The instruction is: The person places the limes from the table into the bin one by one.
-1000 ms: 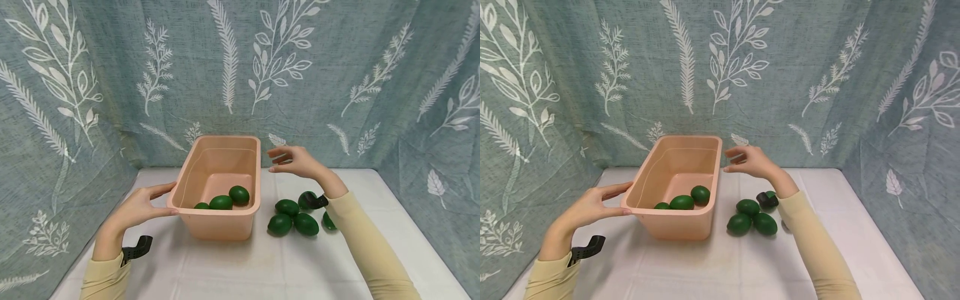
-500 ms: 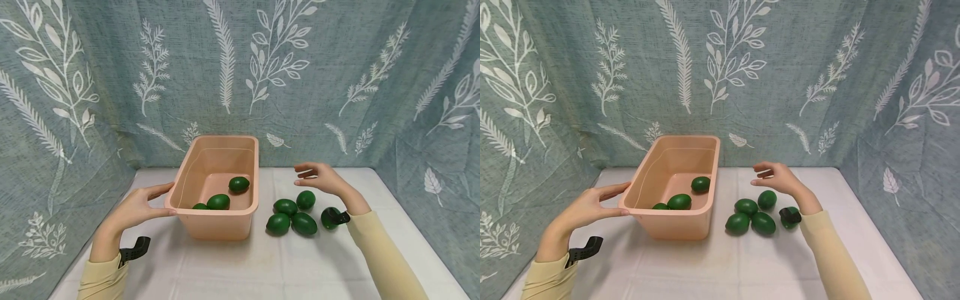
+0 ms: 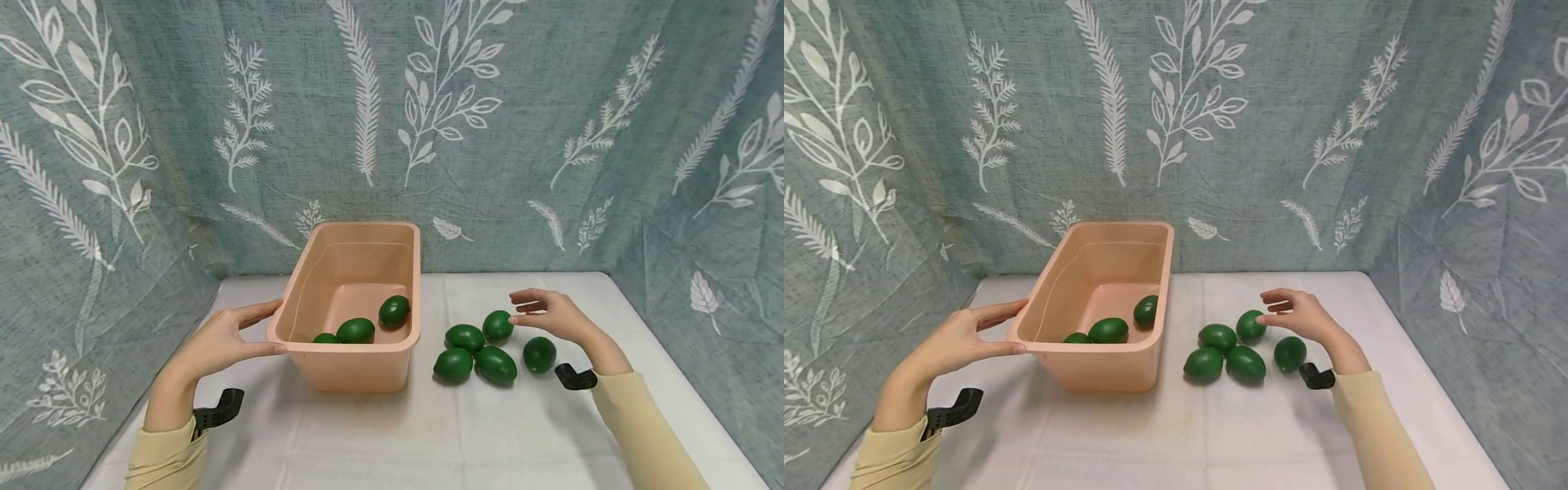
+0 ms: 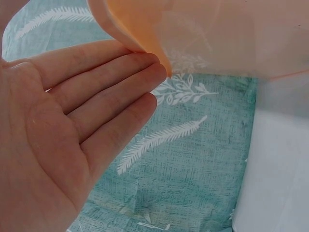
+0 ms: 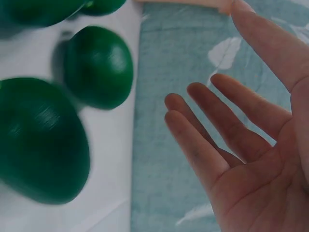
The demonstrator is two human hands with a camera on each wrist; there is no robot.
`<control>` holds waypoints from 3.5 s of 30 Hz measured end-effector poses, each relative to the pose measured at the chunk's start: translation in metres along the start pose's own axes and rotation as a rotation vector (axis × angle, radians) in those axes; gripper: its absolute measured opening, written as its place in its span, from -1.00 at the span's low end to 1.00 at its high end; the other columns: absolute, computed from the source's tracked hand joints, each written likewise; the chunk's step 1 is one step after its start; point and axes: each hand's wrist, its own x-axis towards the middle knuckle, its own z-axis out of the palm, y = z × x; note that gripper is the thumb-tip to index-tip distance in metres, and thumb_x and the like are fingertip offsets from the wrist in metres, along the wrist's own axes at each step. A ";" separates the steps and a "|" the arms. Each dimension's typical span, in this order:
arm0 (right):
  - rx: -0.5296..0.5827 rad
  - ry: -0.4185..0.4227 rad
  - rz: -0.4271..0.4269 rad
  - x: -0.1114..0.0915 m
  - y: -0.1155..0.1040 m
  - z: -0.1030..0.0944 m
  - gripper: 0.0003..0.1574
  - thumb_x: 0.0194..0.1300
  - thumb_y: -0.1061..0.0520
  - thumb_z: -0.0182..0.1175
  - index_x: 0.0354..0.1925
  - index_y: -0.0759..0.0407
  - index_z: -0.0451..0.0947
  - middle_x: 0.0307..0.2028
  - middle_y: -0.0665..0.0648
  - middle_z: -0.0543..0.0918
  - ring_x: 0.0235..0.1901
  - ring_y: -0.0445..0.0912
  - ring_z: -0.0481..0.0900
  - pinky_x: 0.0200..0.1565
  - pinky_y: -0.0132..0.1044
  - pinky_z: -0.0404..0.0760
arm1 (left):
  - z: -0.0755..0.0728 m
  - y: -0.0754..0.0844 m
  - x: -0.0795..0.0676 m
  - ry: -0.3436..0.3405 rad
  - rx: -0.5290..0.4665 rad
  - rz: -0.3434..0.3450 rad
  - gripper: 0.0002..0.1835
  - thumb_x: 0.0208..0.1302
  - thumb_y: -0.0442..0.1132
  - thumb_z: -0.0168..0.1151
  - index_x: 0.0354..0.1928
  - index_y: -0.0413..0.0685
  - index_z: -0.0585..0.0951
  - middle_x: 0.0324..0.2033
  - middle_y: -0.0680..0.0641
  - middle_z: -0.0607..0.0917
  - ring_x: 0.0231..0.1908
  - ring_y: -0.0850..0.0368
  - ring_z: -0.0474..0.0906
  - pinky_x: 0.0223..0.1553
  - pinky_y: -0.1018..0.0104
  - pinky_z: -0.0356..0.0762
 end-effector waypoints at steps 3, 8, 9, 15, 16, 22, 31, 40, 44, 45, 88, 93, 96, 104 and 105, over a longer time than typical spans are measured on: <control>-0.012 0.008 0.014 -0.005 0.011 0.002 -0.24 0.20 -0.19 0.27 0.25 0.16 0.41 0.17 0.27 0.52 0.12 0.17 0.52 0.08 0.03 0.56 | 0.000 0.000 0.000 0.001 -0.003 -0.007 -0.19 0.03 0.09 0.42 0.34 0.01 0.39 0.26 -0.09 0.48 0.28 -0.23 0.33 0.15 -0.18 0.42; -0.027 0.013 0.031 -0.015 0.029 0.005 -0.22 0.20 -0.19 0.28 0.25 0.20 0.41 0.17 0.30 0.52 0.12 0.20 0.52 0.06 0.03 0.58 | 0.000 0.000 -0.001 0.006 -0.001 -0.009 -0.19 0.03 0.10 0.42 0.33 0.02 0.40 0.25 -0.08 0.48 0.28 -0.22 0.34 0.15 -0.17 0.42; -0.030 0.014 0.039 -0.017 0.032 0.006 -0.22 0.19 -0.19 0.28 0.25 0.20 0.41 0.16 0.29 0.52 0.12 0.20 0.52 0.05 0.03 0.58 | 0.001 0.000 -0.001 0.005 -0.001 -0.005 -0.19 0.03 0.09 0.42 0.33 0.01 0.39 0.25 -0.09 0.48 0.27 -0.23 0.33 0.15 -0.19 0.42; -0.026 0.012 0.069 -0.030 0.047 0.010 -0.19 0.18 -0.18 0.29 0.25 0.24 0.40 0.16 0.31 0.52 0.12 0.22 0.51 0.05 0.05 0.57 | 0.001 -0.002 -0.001 0.003 0.013 -0.012 -0.18 0.04 0.10 0.42 0.34 0.00 0.38 0.26 -0.11 0.47 0.27 -0.24 0.33 0.14 -0.21 0.42; -0.021 0.014 0.074 -0.032 0.049 0.011 -0.18 0.18 -0.18 0.30 0.25 0.24 0.40 0.16 0.32 0.52 0.13 0.23 0.50 0.06 0.07 0.56 | 0.001 -0.002 -0.001 0.004 0.014 -0.015 -0.17 0.03 0.11 0.42 0.34 0.01 0.38 0.26 -0.10 0.47 0.27 -0.24 0.33 0.14 -0.21 0.42; -0.004 0.012 0.100 -0.042 0.063 0.014 -0.16 0.14 -0.17 0.33 0.26 0.23 0.40 0.18 0.31 0.50 0.14 0.26 0.48 0.08 0.11 0.53 | 0.001 -0.002 -0.001 0.005 0.009 -0.014 -0.17 0.02 0.11 0.42 0.34 0.01 0.38 0.25 -0.08 0.48 0.28 -0.22 0.34 0.15 -0.19 0.42; 0.039 0.006 0.129 -0.048 0.071 0.023 -0.19 0.10 -0.15 0.37 0.24 0.16 0.43 0.15 0.28 0.51 -0.04 0.07 0.61 -0.04 -0.06 0.56 | 0.001 -0.002 -0.001 0.000 0.006 -0.017 -0.18 0.04 0.11 0.41 0.35 0.01 0.38 0.26 -0.09 0.47 0.28 -0.23 0.33 0.15 -0.19 0.42; 0.063 0.002 0.154 -0.051 0.070 0.027 -0.22 0.08 -0.14 0.39 0.20 0.14 0.45 0.10 0.28 0.51 -0.14 -0.02 0.61 -0.22 -0.26 0.57 | 0.000 -0.001 0.001 0.001 -0.003 -0.001 -0.19 0.04 0.08 0.43 0.33 -0.01 0.39 0.25 -0.10 0.48 0.27 -0.22 0.35 0.16 -0.17 0.42; 0.051 0.008 0.149 -0.053 0.069 0.028 -0.23 0.09 -0.14 0.39 0.19 0.16 0.46 0.08 0.29 0.51 -0.15 -0.02 0.61 -0.24 -0.26 0.57 | 0.000 -0.003 0.001 0.006 0.008 -0.013 -0.17 0.01 0.10 0.43 0.33 -0.02 0.39 0.25 -0.08 0.48 0.27 -0.20 0.35 0.16 -0.17 0.42; 0.051 0.010 0.152 -0.053 0.069 0.028 -0.23 0.08 -0.15 0.39 0.18 0.15 0.46 0.08 0.28 0.51 -0.16 -0.03 0.61 -0.23 -0.26 0.57 | 0.000 -0.004 0.001 0.006 0.009 -0.013 -0.16 0.01 0.10 0.44 0.33 -0.02 0.39 0.25 -0.08 0.48 0.27 -0.21 0.35 0.16 -0.17 0.42; 0.010 0.028 -0.023 0.009 -0.028 -0.012 -0.17 0.09 -0.20 0.37 0.25 0.05 0.39 0.19 0.17 0.48 0.11 0.18 0.51 -0.03 -0.04 0.60 | 0.000 -0.002 0.001 0.001 -0.015 0.003 -0.19 0.04 0.07 0.42 0.33 -0.04 0.40 0.25 -0.14 0.48 0.27 -0.25 0.34 0.18 -0.18 0.39; 0.004 0.018 -0.035 0.021 -0.045 -0.014 -0.18 0.07 -0.21 0.38 0.24 0.03 0.40 0.15 0.15 0.51 0.07 0.13 0.55 -0.06 -0.07 0.60 | 0.000 -0.001 0.000 -0.001 -0.022 -0.002 -0.19 0.04 0.07 0.43 0.33 -0.02 0.39 0.25 -0.12 0.48 0.28 -0.23 0.34 0.19 -0.18 0.39; 0.009 0.012 -0.057 0.027 -0.055 -0.015 -0.20 0.08 -0.20 0.38 0.24 0.02 0.41 0.14 0.15 0.52 0.08 0.12 0.55 -0.02 -0.03 0.59 | 0.000 -0.001 -0.001 -0.001 -0.025 -0.002 -0.19 0.04 0.07 0.43 0.33 -0.02 0.39 0.25 -0.11 0.48 0.28 -0.24 0.33 0.19 -0.19 0.38; 0.038 -0.009 -0.104 0.047 -0.078 -0.017 -0.23 0.09 -0.15 0.39 0.22 0.03 0.42 0.14 0.14 0.52 0.09 0.11 0.55 0.02 -0.01 0.58 | 0.000 0.000 -0.001 -0.001 -0.019 -0.004 -0.20 0.04 0.08 0.42 0.33 -0.01 0.39 0.26 -0.10 0.48 0.29 -0.22 0.32 0.18 -0.19 0.38; 0.034 -0.011 -0.109 0.049 -0.081 -0.017 -0.22 0.08 -0.16 0.39 0.22 0.02 0.43 0.14 0.13 0.52 0.09 0.10 0.56 0.01 -0.01 0.58 | 0.000 0.000 -0.001 -0.002 -0.019 -0.003 -0.20 0.04 0.07 0.42 0.33 -0.02 0.39 0.26 -0.11 0.47 0.29 -0.22 0.32 0.18 -0.19 0.38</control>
